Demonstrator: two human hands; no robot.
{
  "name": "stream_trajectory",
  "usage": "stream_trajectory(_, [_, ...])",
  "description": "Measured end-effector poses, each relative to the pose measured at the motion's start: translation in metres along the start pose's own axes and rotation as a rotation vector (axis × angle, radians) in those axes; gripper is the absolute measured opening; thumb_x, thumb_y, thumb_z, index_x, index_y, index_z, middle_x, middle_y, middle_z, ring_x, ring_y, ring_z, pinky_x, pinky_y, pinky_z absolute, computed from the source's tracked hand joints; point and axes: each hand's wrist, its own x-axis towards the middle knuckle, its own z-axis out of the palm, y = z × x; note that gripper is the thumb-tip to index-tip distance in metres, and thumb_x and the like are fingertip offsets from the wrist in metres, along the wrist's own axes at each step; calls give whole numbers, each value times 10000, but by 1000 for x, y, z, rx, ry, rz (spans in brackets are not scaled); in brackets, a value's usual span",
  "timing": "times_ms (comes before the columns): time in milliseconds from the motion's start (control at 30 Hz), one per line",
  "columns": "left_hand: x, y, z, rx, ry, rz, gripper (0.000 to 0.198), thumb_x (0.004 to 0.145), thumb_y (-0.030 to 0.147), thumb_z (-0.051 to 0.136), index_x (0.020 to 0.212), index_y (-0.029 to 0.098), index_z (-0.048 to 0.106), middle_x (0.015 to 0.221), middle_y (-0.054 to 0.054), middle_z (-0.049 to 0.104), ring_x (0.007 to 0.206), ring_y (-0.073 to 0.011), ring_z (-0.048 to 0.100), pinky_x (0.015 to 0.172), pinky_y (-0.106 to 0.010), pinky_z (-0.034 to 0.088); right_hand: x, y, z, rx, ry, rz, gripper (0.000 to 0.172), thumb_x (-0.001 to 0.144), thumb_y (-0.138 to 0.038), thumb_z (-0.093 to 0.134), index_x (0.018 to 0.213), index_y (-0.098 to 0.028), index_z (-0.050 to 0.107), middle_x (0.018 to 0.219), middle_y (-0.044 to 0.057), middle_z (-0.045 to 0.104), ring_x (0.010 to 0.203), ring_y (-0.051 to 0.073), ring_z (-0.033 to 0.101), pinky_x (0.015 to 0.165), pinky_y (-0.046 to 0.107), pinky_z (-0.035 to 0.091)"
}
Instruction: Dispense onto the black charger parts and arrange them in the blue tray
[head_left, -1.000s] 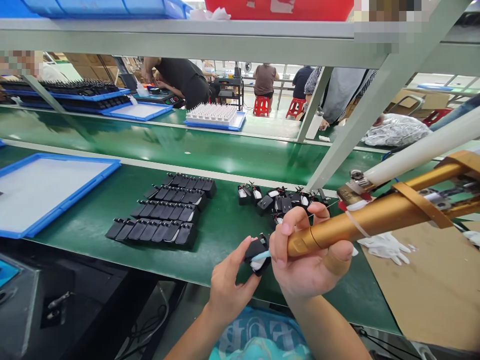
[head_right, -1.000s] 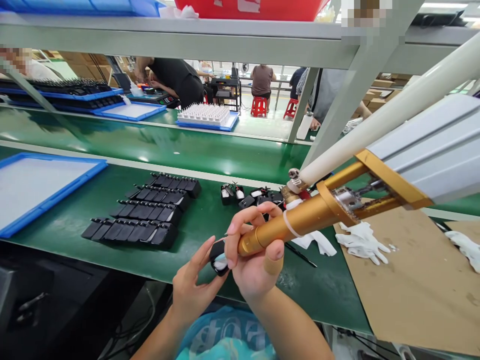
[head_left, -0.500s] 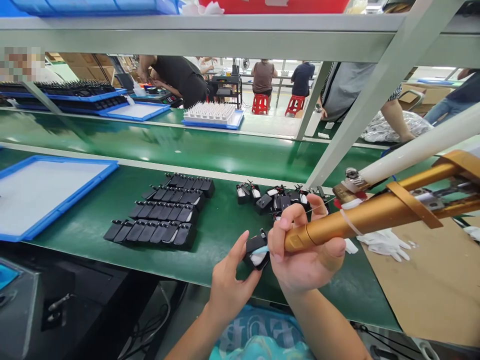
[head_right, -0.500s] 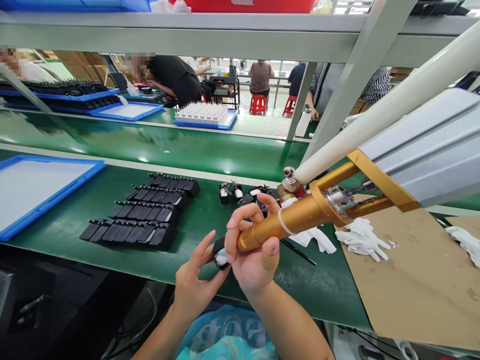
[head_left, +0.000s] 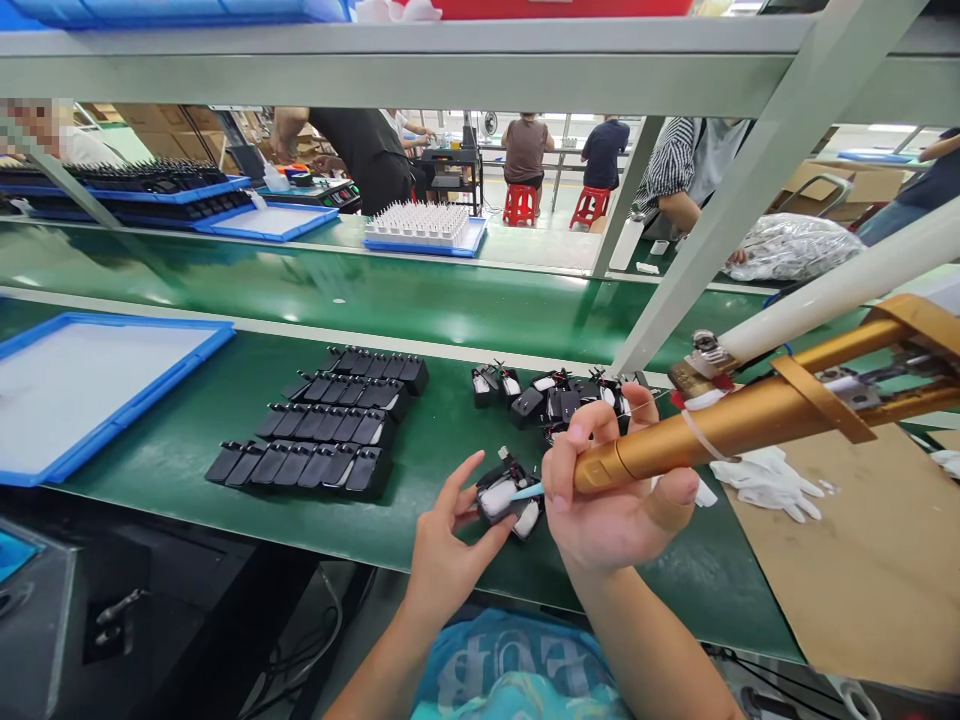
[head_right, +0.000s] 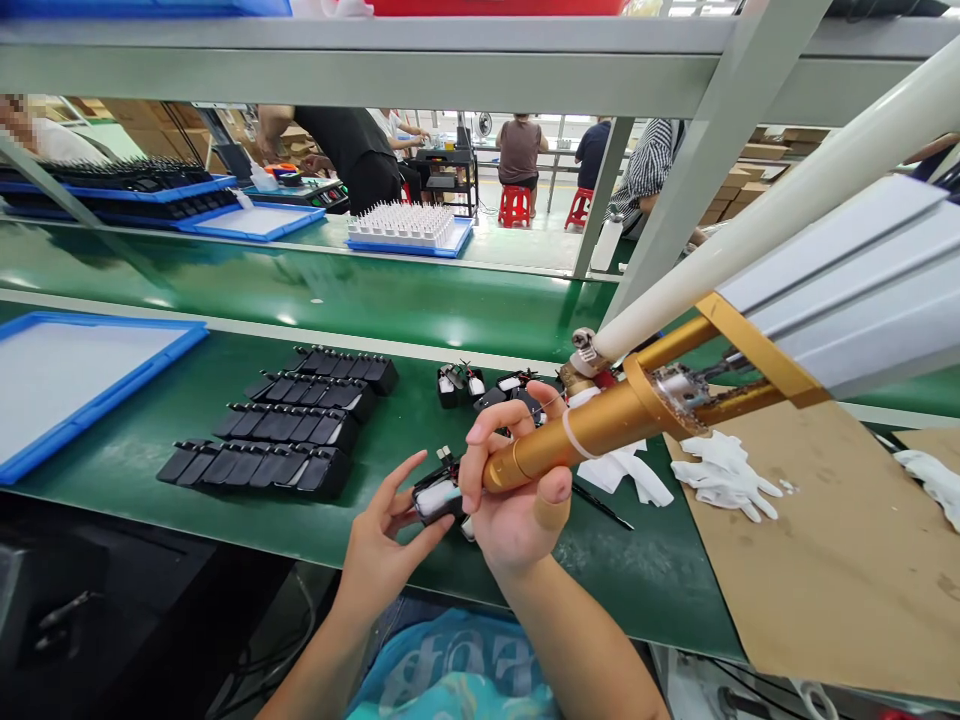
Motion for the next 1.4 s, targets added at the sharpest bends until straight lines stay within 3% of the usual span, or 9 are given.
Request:
stream_trajectory(267, [17,-54,-37,169,-57,-100,469,764,315,698,1218,238,606,1203,-69,663,1127,-252,621,1019,-433,467,5,-5,-21,-11,20,-18,477,807,-624,488,1151,-294,500,810,-28,562,319,70,413,295,228,251])
stream_trajectory(433, [19,-58,-52,215,-193,-62,525,790,339,676,1294,251,557,1298,-84,603,1152,-245,603,992,-400,492,7,-14,-45,-72,18,-19,498,788,-622,517,1160,-290,512,817,-19,572,333,71,429,310,222,271])
stream_trajectory(533, [28,-53,-55,235,-191,-14,513,845,408,605,1325,239,535,1387,-103,521,1243,-250,532,1010,-380,475,8,-19,-63,-137,27,-21,514,779,-621,527,1179,-298,515,829,-11,578,334,73,430,318,224,278])
stream_trajectory(633, [41,-46,-51,229,-183,-15,454,954,429,396,1336,220,524,1370,-86,541,1285,-220,493,1075,-397,409,11,-24,-82,-198,55,-47,530,781,-625,521,1192,-290,519,844,2,581,329,75,424,320,229,279])
stream_trajectory(700, [46,-41,-47,235,-228,-24,438,975,418,342,1309,225,549,1264,-68,629,1206,-202,566,1050,-390,438,13,-28,-93,-220,79,-58,523,780,-613,525,1190,-289,523,846,6,579,323,74,421,319,230,278])
stream_trajectory(867, [39,-38,-37,443,-137,160,322,904,377,536,1178,242,637,1084,-38,716,972,-188,687,862,-306,564,16,-35,-110,-250,128,-49,551,753,-614,558,1200,-295,517,837,7,574,322,72,416,337,236,285])
stream_trajectory(1033, [28,-45,-32,600,-36,385,210,891,303,563,1054,225,669,1071,-51,716,972,-184,688,856,-287,569,14,-37,-120,-244,144,-58,561,754,-625,558,1217,-309,522,834,6,578,318,74,407,336,240,284])
stream_trajectory(1167, [25,-50,-25,611,-23,352,204,918,275,517,1069,217,640,1086,-53,702,1002,-175,671,871,-292,555,11,-38,-122,-249,152,-63,553,759,-629,555,1217,-320,537,832,5,583,318,78,410,329,247,279])
stream_trajectory(1400, [23,-55,-6,596,142,271,209,926,306,487,996,194,648,948,-56,705,893,-190,668,781,-312,541,11,-41,-123,-242,190,-46,561,732,-617,585,1197,-307,535,811,-2,591,309,82,409,325,254,276])
